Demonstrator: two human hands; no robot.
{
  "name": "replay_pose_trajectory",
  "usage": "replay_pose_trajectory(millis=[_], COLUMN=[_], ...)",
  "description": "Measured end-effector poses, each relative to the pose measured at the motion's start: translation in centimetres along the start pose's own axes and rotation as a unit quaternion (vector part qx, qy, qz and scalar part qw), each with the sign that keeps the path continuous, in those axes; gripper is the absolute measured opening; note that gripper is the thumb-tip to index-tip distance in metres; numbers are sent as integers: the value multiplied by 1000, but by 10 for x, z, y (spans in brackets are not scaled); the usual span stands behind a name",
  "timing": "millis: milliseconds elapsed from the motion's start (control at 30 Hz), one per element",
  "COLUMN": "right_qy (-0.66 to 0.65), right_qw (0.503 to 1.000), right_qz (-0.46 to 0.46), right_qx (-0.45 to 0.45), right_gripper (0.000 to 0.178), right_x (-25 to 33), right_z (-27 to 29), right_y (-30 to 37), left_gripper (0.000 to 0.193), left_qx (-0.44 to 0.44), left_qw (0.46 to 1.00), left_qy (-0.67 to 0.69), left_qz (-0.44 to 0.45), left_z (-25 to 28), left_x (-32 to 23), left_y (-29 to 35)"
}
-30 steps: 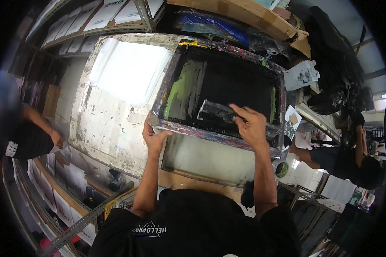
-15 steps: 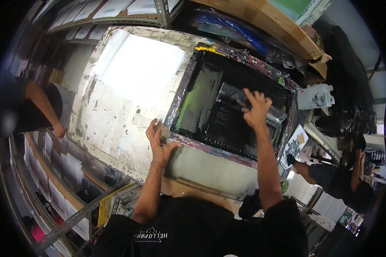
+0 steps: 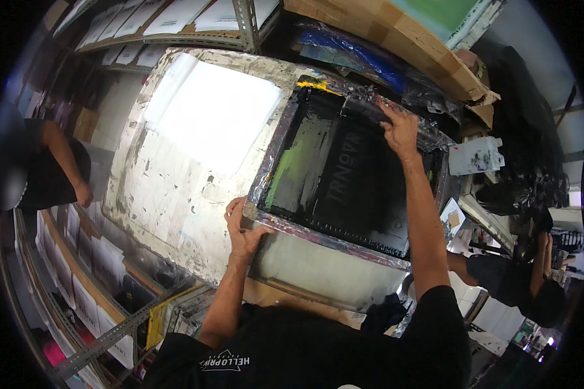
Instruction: The person performs screen printing by placing a white paper on a table, applying ink to a screen with a squeegee, and pulling the ink across to print a design. The person then removes the printed paper and repeats the process with a new sheet.
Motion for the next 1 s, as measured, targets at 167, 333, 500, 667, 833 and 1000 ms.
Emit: replay_pose_trajectory(millis=[167,333,500,667,833,1000], right_qy=[21,-6,-74,28,-5,-15], right_qw=[999,1000,994,996,993,987], right_qz=[3,-17,-31,59,60,86], right_qx=[-40,16,73,-65,-97,-134], right_gripper=[54,54,57,72,67,57], right_x=[33,116,177,178,154,132], right_z=[6,75,167,212,261,269], right_y=[66,134,166,130,48,-2], left_gripper=[98,92,87,82,38,23], left_qx=[-29,-44,-79,-137,-23,12], left_qw=[995,989,983,953,995,940], left_qy=[90,140,163,272,99,-313], left_qz=[37,22,6,3,5,-135], left_z=[-5,1,6,-6,-55,-110], left_x=[8,-24,-76,-148,-124,-71], left_y=[7,-6,-28,-63,-76,-16])
Point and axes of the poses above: each hand's wrist, its own y-axis away from the middle knuckle, its own z-axis out of the back of the hand, x = y × z, the point moved 2 cm from there along -y, towards the middle knuckle, and after that the axes turned 6 degrees about -x, right-handed, at the moved point
